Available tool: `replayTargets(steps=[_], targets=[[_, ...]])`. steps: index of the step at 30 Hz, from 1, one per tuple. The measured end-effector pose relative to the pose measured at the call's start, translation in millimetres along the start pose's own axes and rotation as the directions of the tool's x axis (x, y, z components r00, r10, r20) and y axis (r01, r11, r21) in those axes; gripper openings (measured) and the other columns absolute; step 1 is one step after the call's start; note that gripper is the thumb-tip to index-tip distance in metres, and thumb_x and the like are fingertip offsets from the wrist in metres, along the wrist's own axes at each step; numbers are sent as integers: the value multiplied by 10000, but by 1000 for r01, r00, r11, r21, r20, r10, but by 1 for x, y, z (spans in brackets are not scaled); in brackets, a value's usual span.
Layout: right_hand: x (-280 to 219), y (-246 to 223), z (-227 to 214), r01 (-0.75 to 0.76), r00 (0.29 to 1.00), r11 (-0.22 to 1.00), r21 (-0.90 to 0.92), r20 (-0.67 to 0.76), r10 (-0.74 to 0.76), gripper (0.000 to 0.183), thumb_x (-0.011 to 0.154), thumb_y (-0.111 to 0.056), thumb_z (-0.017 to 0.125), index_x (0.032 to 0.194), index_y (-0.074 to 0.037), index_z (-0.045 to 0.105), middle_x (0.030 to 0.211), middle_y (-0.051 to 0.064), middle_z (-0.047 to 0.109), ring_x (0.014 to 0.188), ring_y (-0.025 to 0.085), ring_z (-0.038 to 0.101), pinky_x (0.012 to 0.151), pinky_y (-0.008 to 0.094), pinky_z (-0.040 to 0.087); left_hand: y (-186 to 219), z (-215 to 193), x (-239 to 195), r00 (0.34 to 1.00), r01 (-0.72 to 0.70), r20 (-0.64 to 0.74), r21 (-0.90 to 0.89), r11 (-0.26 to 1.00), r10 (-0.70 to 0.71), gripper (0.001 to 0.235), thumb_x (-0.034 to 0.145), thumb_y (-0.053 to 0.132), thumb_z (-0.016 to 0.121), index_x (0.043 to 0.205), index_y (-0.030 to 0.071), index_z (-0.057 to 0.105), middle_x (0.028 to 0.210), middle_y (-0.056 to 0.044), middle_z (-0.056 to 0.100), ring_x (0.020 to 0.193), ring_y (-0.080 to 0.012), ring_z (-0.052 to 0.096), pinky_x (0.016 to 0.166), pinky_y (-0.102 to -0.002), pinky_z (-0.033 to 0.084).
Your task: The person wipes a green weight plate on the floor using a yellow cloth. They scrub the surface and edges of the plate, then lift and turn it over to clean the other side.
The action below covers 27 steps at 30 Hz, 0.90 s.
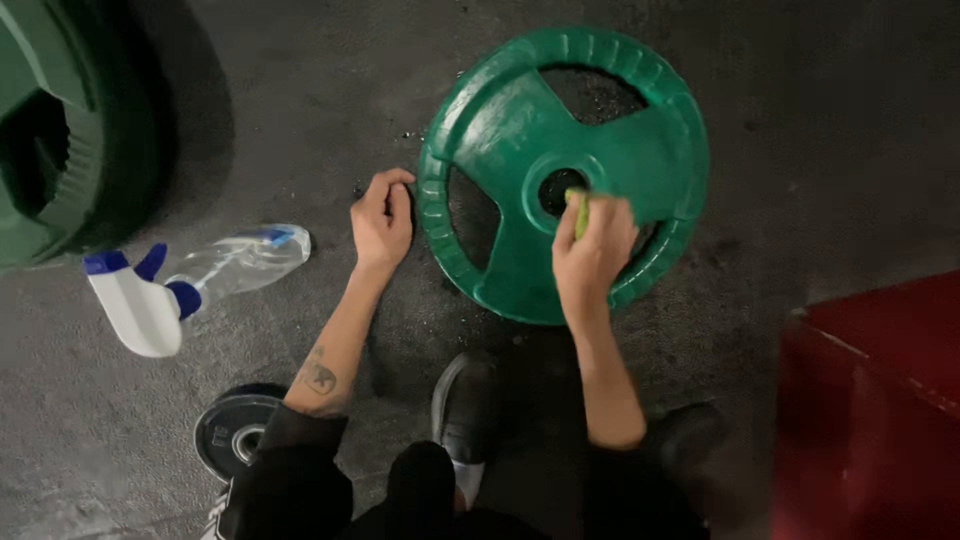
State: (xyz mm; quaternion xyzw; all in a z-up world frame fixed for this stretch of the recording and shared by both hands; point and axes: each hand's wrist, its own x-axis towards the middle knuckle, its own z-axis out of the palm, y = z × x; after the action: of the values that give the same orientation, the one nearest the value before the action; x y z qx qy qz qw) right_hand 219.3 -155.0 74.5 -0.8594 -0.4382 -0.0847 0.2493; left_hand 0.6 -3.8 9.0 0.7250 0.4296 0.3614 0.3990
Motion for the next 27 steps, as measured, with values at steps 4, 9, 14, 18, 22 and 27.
replayTargets(steps=[4,9,14,18,22,27], targets=[[54,5,21,66,995,996,-64,-75,-71,258,1110,-239,522,890,-128,448,818,1,435,688,166,456,626,317,380,3,-2,2,1000,1,1,12,1000,-1,229,1026,11,520,1021,111,726,620,-104,649,472,-252,569,502,-348,477],[88,-22,27,28,999,999,-19,-17,-28,309,1133,-307,396,901,-104,417,824,60,398,666,219,454,606,369,390,15,-10,7,988,4,156,-53,999,5,270,1135,164,422,1146,33,659,591,8,419,453,-88,299,474,-310,267],[51,-2,38,286,958,952,-114,3,-287,284,1043,-289,633,827,-145,518,794,2,475,654,232,536,583,379,402,4,-5,3,999,5,47,-15,1000,-5,244,1022,31,500,1061,103,729,543,-84,535,488,-277,569,524,-359,491],[70,-2,39,234,970,971,-51,-59,-237,297,1061,-245,618,823,-136,479,747,-8,391,566,181,431,557,341,360,6,-5,4,999,6,50,-12,1000,-5,246,1030,47,491,1071,102,728,516,-41,518,481,-253,575,525,-339,494],[44,-15,36,301,954,953,-29,6,-301,294,1033,-266,663,798,-136,546,785,23,518,673,247,552,628,377,406,9,-5,5,999,38,40,-70,997,-35,241,1033,34,500,1045,101,731,517,-69,533,452,-248,537,508,-319,459],[79,21,35,275,956,959,65,83,-280,312,1065,-248,672,816,-134,523,749,4,486,614,234,539,609,370,396,0,-4,1,997,25,68,-26,999,-23,229,1028,37,518,1070,118,728,531,-52,495,473,-237,551,524,-339,477]])
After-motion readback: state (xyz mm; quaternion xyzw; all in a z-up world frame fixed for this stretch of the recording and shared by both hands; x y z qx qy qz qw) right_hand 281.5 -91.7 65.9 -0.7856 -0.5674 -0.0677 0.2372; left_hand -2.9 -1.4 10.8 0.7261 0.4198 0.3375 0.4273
